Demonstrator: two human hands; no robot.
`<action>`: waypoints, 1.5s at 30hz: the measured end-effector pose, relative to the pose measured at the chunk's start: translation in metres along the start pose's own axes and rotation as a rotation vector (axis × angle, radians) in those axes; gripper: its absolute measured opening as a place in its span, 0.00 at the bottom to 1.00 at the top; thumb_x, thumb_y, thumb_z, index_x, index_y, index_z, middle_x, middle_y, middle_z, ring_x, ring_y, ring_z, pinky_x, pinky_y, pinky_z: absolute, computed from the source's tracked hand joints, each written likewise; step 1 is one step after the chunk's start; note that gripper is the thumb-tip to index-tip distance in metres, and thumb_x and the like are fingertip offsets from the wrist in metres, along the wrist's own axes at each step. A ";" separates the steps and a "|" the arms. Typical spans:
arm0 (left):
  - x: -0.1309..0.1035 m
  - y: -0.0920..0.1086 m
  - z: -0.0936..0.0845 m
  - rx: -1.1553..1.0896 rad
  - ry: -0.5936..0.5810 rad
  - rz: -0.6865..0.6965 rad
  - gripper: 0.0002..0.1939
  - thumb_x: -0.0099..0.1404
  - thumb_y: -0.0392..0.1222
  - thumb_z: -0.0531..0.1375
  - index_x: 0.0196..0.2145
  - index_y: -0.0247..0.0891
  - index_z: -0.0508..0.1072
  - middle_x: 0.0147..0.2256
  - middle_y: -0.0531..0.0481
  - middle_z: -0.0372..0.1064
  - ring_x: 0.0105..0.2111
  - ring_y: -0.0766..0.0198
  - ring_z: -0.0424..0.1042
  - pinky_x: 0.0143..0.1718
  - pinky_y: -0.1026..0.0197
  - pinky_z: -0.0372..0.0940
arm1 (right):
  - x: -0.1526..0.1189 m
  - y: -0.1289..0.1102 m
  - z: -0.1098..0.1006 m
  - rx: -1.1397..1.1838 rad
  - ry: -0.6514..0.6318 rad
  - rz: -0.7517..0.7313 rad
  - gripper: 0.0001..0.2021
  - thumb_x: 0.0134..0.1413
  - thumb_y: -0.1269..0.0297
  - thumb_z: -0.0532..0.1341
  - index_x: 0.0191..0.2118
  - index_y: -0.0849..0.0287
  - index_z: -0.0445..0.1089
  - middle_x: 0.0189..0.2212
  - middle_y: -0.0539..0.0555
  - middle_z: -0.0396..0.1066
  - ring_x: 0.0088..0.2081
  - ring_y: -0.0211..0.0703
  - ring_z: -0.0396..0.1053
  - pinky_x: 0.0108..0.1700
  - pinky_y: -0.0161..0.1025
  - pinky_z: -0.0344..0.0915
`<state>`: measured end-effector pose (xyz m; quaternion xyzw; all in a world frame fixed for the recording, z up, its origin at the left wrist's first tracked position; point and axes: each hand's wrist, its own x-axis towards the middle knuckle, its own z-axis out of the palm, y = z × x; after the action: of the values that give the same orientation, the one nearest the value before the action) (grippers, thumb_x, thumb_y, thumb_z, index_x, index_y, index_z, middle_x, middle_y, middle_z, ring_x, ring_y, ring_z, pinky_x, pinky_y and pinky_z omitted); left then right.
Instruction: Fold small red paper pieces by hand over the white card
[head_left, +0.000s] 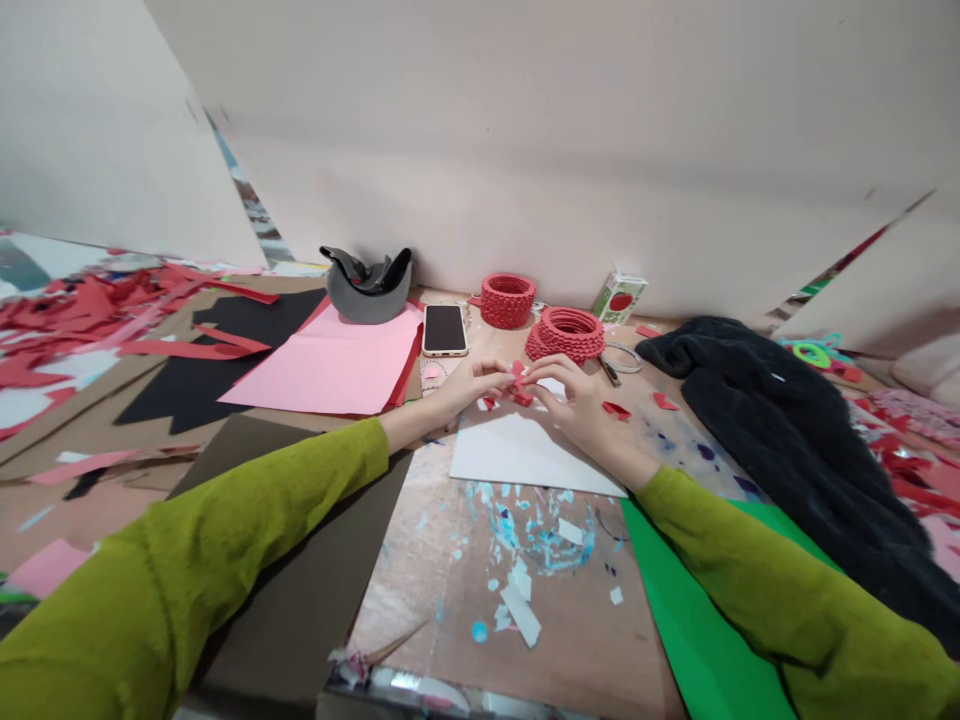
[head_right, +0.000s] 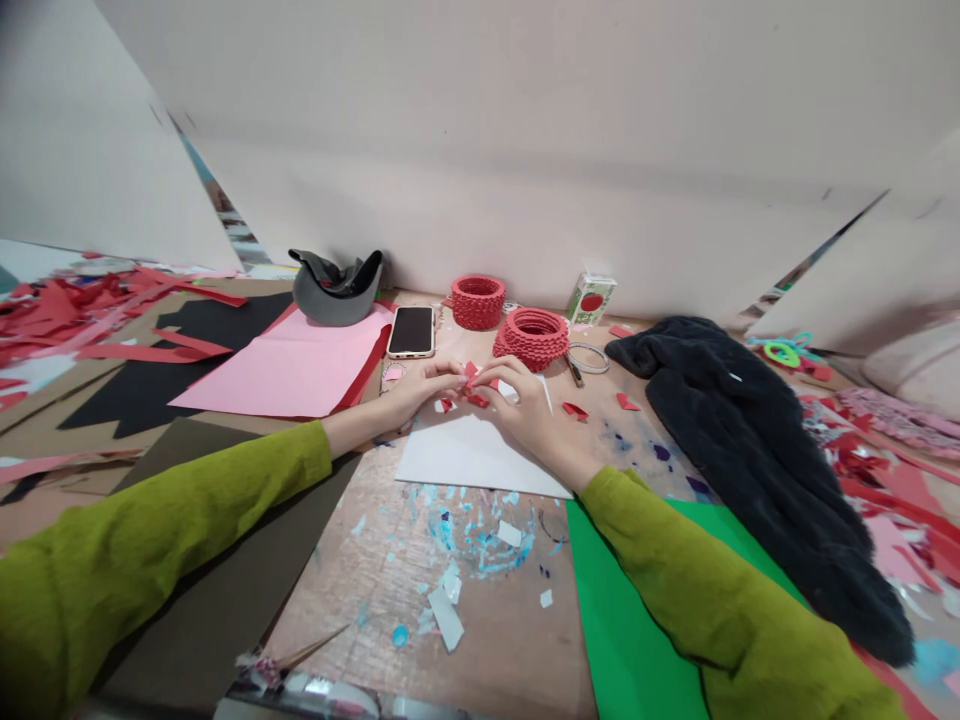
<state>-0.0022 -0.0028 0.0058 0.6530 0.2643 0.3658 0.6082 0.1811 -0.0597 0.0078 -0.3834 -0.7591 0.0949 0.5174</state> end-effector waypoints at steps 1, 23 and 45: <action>0.000 0.000 0.000 -0.003 -0.007 0.004 0.13 0.57 0.45 0.64 0.35 0.33 0.72 0.31 0.49 0.71 0.32 0.66 0.71 0.36 0.64 0.64 | 0.000 0.000 0.000 -0.001 0.014 0.012 0.03 0.55 0.69 0.60 0.33 0.56 0.72 0.36 0.54 0.70 0.41 0.45 0.69 0.46 0.45 0.65; 0.000 0.001 0.000 0.193 -0.150 0.058 0.14 0.58 0.47 0.63 0.34 0.32 0.77 0.34 0.44 0.75 0.33 0.65 0.70 0.34 0.65 0.61 | 0.002 0.006 -0.003 0.133 -0.033 0.255 0.08 0.51 0.59 0.63 0.29 0.59 0.69 0.27 0.52 0.72 0.31 0.41 0.69 0.35 0.38 0.65; 0.002 -0.006 -0.001 0.187 -0.114 0.041 0.17 0.57 0.51 0.64 0.34 0.32 0.78 0.33 0.44 0.76 0.29 0.67 0.70 0.29 0.67 0.60 | 0.005 -0.001 -0.004 0.053 -0.101 0.234 0.07 0.53 0.63 0.61 0.28 0.59 0.69 0.26 0.50 0.72 0.30 0.41 0.69 0.35 0.37 0.64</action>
<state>-0.0015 0.0002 -0.0002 0.7322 0.2487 0.3141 0.5509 0.1833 -0.0576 0.0139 -0.4506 -0.7315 0.1938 0.4737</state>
